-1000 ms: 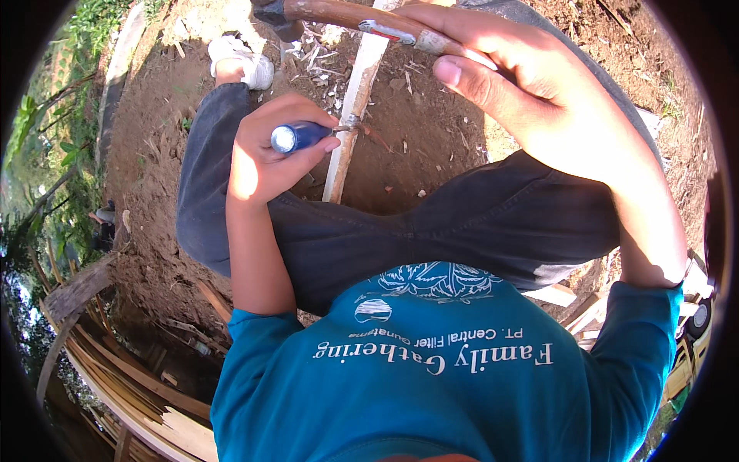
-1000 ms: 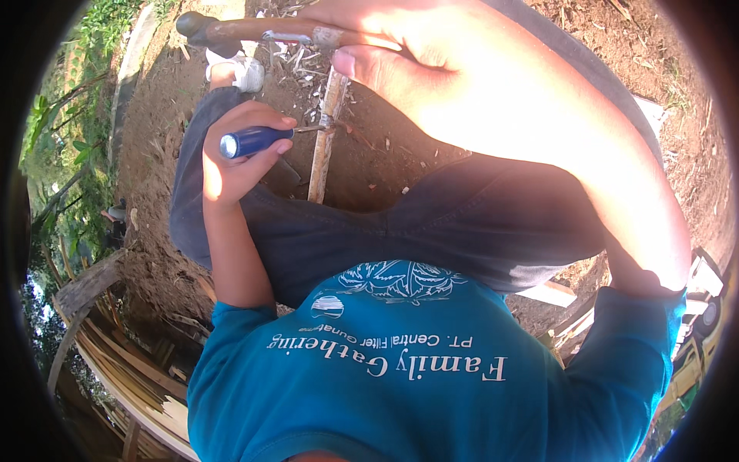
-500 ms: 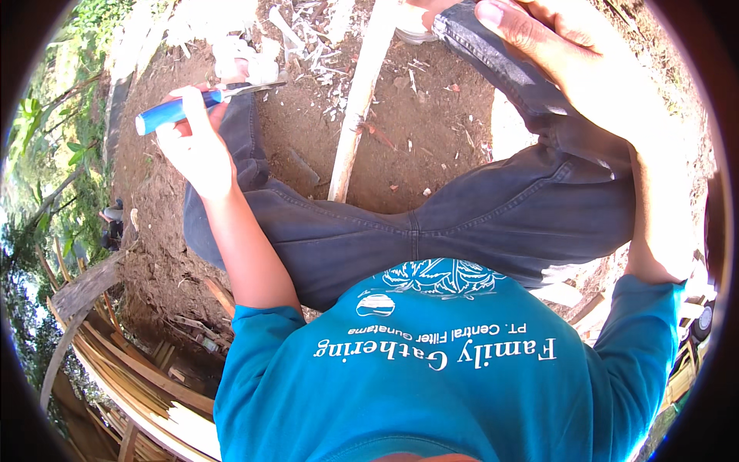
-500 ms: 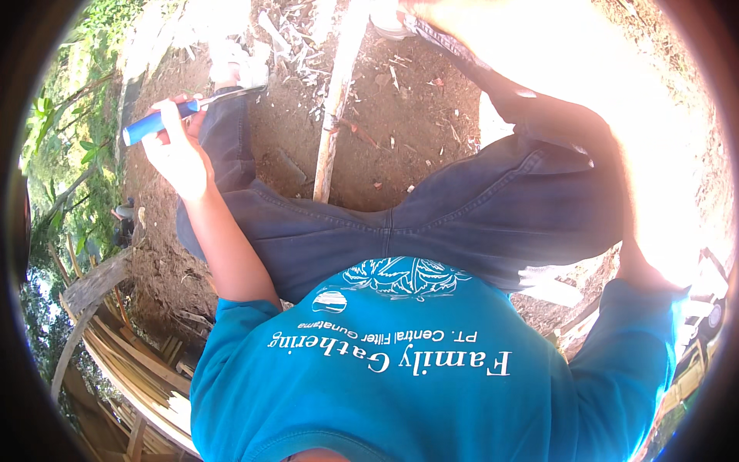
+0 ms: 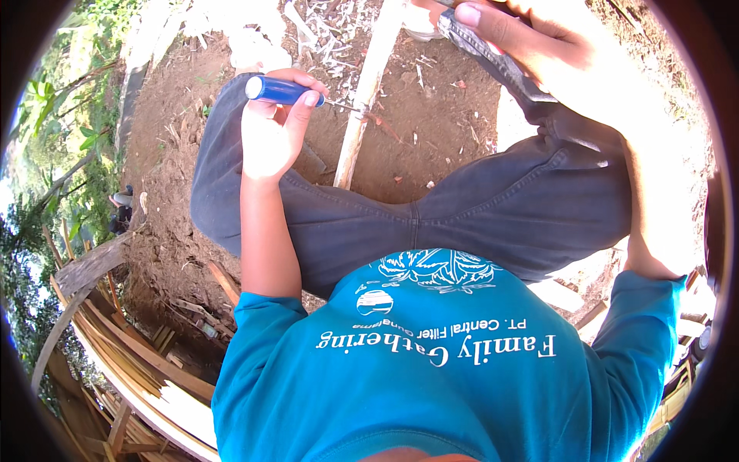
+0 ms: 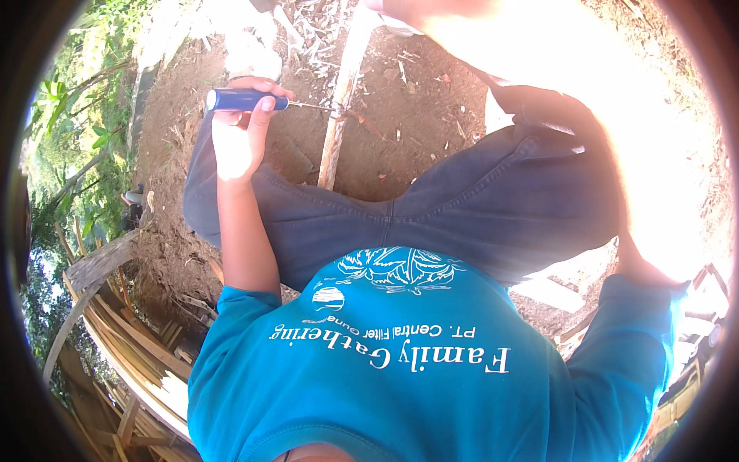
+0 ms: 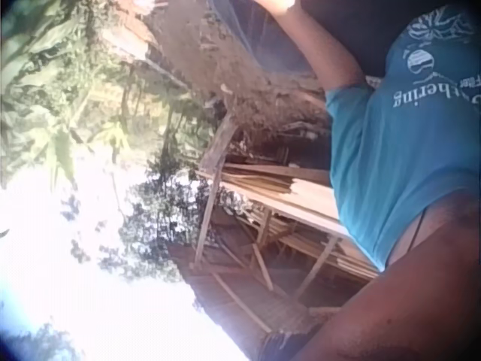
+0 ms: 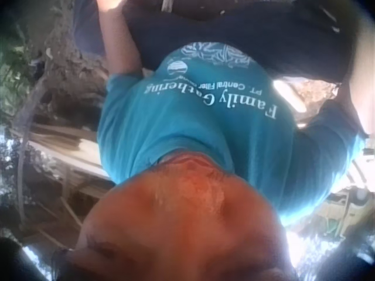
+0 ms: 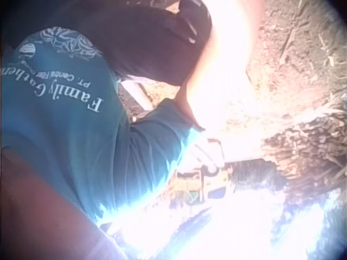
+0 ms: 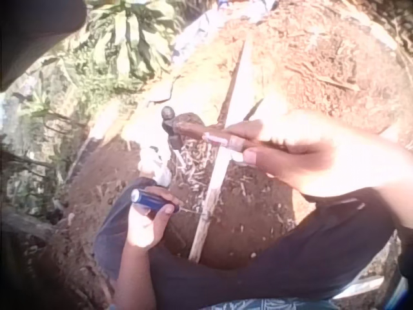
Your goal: The person carves a wooden branch using a chisel and a hammer, striking the chisel to remove shavings.
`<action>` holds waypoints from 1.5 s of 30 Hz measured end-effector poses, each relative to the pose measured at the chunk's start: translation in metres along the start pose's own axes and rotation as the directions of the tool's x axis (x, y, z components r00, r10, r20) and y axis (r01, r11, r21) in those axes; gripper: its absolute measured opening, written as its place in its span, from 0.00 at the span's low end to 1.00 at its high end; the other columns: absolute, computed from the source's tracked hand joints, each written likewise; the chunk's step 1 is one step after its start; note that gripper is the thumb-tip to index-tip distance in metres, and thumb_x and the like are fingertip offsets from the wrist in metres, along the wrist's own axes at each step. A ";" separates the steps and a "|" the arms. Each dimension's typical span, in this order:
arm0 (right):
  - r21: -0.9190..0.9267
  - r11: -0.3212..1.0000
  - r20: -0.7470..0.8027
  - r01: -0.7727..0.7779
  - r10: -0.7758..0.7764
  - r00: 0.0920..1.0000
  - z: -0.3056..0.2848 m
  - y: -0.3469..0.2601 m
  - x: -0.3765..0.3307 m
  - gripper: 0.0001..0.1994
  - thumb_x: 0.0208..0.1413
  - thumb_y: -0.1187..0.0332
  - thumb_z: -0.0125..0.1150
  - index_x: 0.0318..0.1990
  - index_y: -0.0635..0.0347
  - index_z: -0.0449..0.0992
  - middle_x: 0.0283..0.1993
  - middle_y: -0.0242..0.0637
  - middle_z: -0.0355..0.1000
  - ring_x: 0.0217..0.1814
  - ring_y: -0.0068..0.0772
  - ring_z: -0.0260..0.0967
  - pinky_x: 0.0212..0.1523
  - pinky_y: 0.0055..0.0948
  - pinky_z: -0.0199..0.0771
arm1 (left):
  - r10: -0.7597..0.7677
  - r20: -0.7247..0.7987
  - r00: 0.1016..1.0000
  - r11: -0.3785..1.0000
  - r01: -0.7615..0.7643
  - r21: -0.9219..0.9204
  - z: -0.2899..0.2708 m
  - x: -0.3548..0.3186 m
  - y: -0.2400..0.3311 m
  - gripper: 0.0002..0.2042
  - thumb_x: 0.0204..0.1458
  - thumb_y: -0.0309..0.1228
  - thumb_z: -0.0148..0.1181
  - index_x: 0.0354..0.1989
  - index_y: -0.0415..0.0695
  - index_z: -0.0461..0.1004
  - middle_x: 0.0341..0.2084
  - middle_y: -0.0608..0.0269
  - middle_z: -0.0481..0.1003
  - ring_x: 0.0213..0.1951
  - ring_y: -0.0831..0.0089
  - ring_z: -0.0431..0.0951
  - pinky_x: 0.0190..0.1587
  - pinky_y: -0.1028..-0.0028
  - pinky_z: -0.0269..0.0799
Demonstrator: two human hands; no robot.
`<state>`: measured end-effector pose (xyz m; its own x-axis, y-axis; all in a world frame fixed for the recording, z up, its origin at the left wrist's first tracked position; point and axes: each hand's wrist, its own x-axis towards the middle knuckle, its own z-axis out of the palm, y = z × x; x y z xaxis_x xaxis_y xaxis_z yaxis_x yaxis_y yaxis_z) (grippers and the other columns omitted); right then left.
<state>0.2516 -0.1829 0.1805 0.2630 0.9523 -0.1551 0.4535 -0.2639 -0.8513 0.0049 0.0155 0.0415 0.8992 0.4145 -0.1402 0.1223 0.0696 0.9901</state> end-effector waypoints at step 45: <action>0.017 0.977 -0.186 0.211 -0.205 0.961 0.081 -0.038 -0.080 0.21 0.69 0.74 0.51 0.68 0.59 0.70 0.51 0.52 0.79 0.48 0.35 0.80 0.50 0.31 0.76 | 0.071 0.113 0.991 0.953 -0.101 0.286 0.028 -0.026 0.006 0.06 0.58 0.23 0.65 0.42 0.39 0.77 0.36 0.66 0.79 0.41 0.81 0.78 0.45 0.78 0.76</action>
<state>0.1443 -0.2370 0.1842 0.3180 0.9407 0.1184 0.4845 -0.0539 -0.8732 -0.0058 -0.0199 0.0518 0.9473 0.3132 -0.0673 0.1461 -0.2354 0.9608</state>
